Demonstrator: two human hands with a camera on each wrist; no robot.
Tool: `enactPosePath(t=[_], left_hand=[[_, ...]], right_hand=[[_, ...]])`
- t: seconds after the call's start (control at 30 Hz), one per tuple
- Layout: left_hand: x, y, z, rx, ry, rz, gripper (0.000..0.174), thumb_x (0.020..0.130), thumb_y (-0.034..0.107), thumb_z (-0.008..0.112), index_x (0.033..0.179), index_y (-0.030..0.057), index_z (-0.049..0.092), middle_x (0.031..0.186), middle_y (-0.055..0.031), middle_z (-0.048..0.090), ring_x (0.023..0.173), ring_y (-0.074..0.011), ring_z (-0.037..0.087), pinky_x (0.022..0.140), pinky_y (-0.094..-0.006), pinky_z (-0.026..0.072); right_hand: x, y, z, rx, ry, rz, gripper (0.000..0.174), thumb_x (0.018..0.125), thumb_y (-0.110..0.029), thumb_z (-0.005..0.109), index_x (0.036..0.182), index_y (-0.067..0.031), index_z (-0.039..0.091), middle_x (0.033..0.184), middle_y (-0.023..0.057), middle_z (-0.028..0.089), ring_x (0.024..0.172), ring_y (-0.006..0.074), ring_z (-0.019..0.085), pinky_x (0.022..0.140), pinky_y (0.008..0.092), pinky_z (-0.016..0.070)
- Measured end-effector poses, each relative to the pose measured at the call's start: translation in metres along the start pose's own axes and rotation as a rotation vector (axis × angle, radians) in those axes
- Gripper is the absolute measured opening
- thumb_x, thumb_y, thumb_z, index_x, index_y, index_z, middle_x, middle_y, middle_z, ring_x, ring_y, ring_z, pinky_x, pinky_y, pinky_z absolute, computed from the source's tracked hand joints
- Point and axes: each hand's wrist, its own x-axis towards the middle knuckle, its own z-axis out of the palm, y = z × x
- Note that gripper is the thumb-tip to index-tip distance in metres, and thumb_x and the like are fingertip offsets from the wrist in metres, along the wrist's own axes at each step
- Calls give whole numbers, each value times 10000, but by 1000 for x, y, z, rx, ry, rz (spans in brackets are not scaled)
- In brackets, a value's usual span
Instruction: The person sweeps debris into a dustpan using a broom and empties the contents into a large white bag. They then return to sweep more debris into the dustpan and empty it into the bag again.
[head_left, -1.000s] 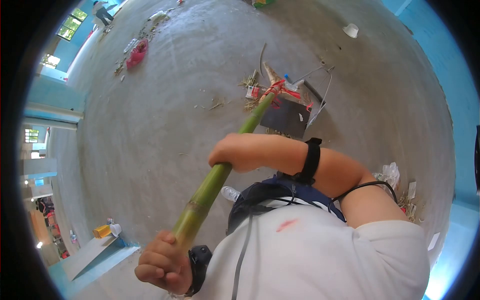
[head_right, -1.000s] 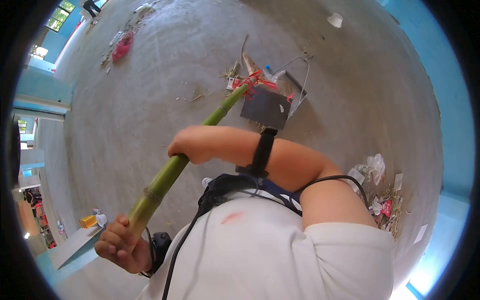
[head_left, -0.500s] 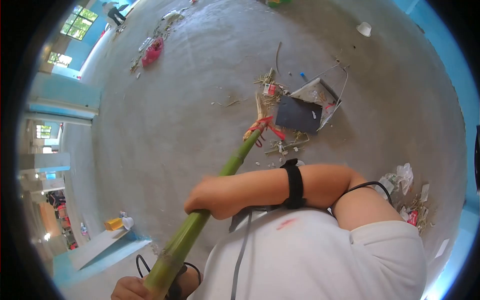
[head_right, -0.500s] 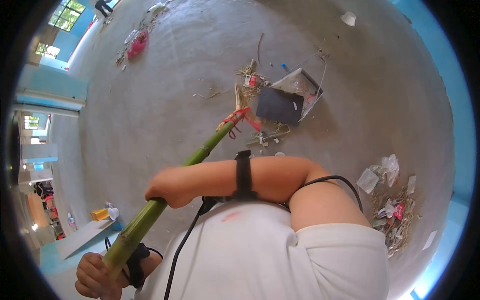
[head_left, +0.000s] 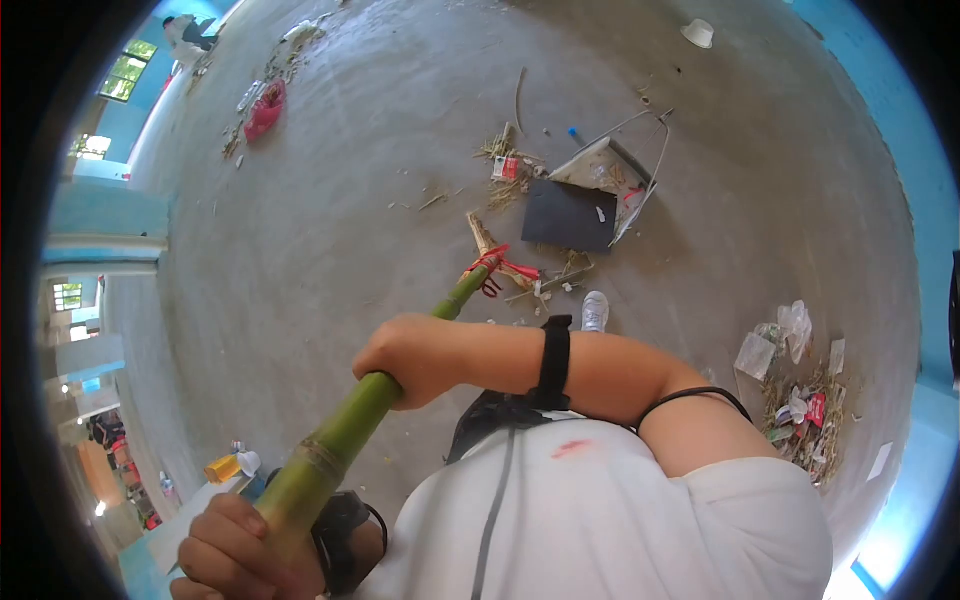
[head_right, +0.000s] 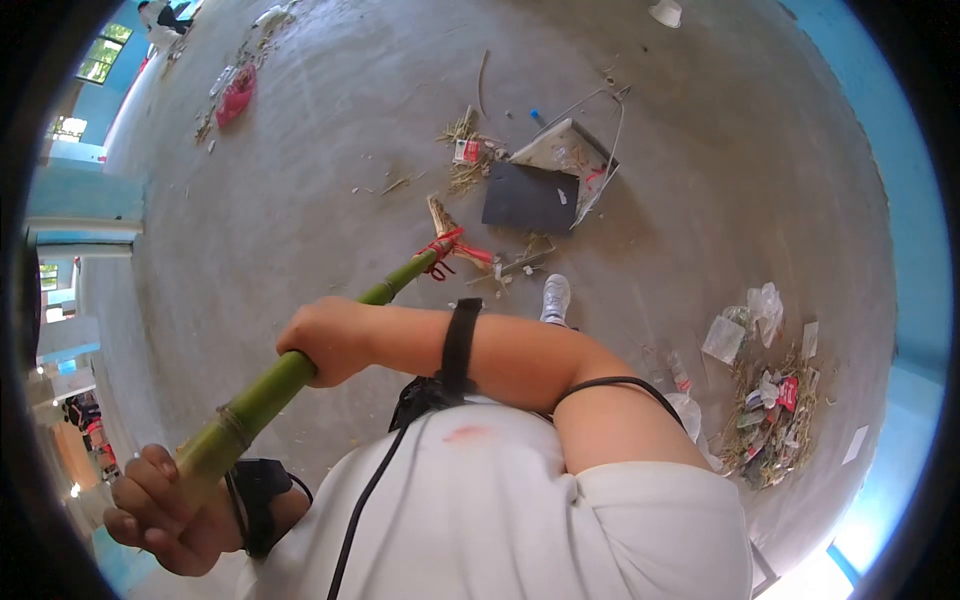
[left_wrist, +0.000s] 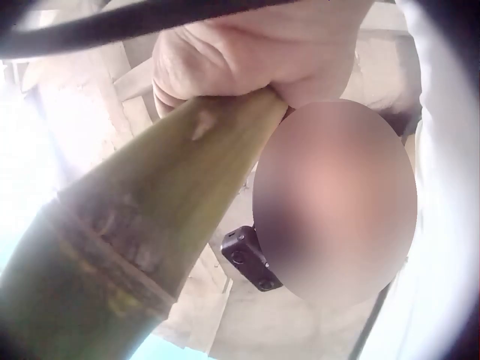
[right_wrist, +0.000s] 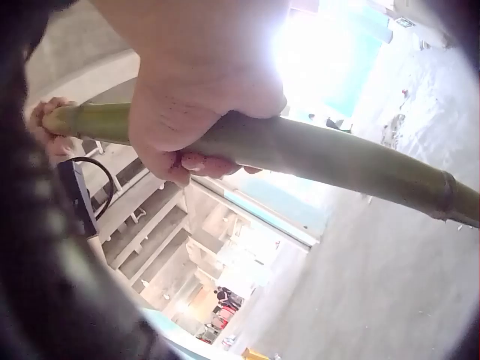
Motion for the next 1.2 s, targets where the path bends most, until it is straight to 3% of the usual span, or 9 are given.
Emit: enactPosePath(t=[0.23, 0.43, 0.57, 0.7, 0.73, 0.8, 0.97, 1.07, 1.2], left_hand=[[17, -20, 115, 265, 86, 33, 129, 783, 154, 495, 874, 103, 420, 681, -14, 345, 659, -143, 364, 714, -352, 323], [6, -20, 149, 313, 103, -112, 168, 788, 182, 512, 816, 129, 355, 671, -4, 337, 663, -131, 386, 766, -374, 332], [-4, -7, 147, 288, 172, -76, 168, 784, 182, 516, 802, 131, 356, 660, 3, 335, 656, -129, 396, 778, -364, 336], [-35, -23, 123, 393, 258, -147, 286, 767, 223, 606, 817, 110, 348, 626, -22, 415, 572, -153, 473, 695, -359, 418], [-43, -25, 125, 362, 241, -250, 241, 768, 200, 563, 794, 109, 341, 631, -20, 375, 633, -142, 432, 799, -379, 376], [-53, -20, 109, 274, 204, -263, 262, 766, 212, 574, 795, 106, 336, 626, -16, 370, 630, -139, 432, 800, -388, 375], [-93, 36, 37, 217, 168, -207, 285, 765, 238, 587, 794, 121, 329, 639, -3, 364, 644, -131, 423, 800, -387, 371], [-115, 75, -2, 230, 312, -218, 296, 750, 234, 606, 787, 123, 334, 632, 1, 367, 629, -127, 422, 789, -378, 374], [-146, 115, -51, 216, 337, -182, 291, 731, 210, 625, 766, 118, 351, 635, -9, 399, 612, -137, 446, 781, -376, 385]], right_hand=[[-51, 14, -101, -5, -102, -32, 132, 559, -139, 622, 640, -98, 526, 610, 86, 537, 612, 315, 528, 526, 392, 410], [-76, 21, -139, -142, -204, 26, 137, 553, -147, 625, 656, -104, 547, 617, 85, 544, 621, 312, 536, 535, 395, 415], [-73, 3, -142, -150, -318, 49, 132, 551, -145, 623, 663, -112, 562, 618, 81, 551, 619, 311, 539, 541, 394, 419], [-76, 23, -119, -169, -355, 103, 124, 556, -150, 621, 660, -115, 562, 616, 85, 552, 618, 314, 540, 544, 395, 422], [-81, 38, -108, -175, -329, 95, 124, 558, -154, 620, 661, -115, 563, 617, 86, 553, 620, 315, 541, 546, 395, 423], [-79, 40, -87, -204, -311, 87, 125, 561, -161, 620, 663, -116, 564, 620, 89, 554, 626, 316, 543, 548, 394, 426], [-52, -18, -18, -302, -440, 143, 147, 567, -148, 594, 712, -120, 597, 684, 84, 582, 677, 296, 561, 583, 381, 441], [-32, -44, 34, -282, -468, 96, 155, 569, -154, 593, 720, -120, 597, 682, 84, 582, 678, 297, 561, 587, 382, 442], [-11, -72, 90, -320, -531, 69, 167, 570, -161, 596, 733, -122, 597, 684, 84, 581, 671, 300, 559, 590, 386, 442]])
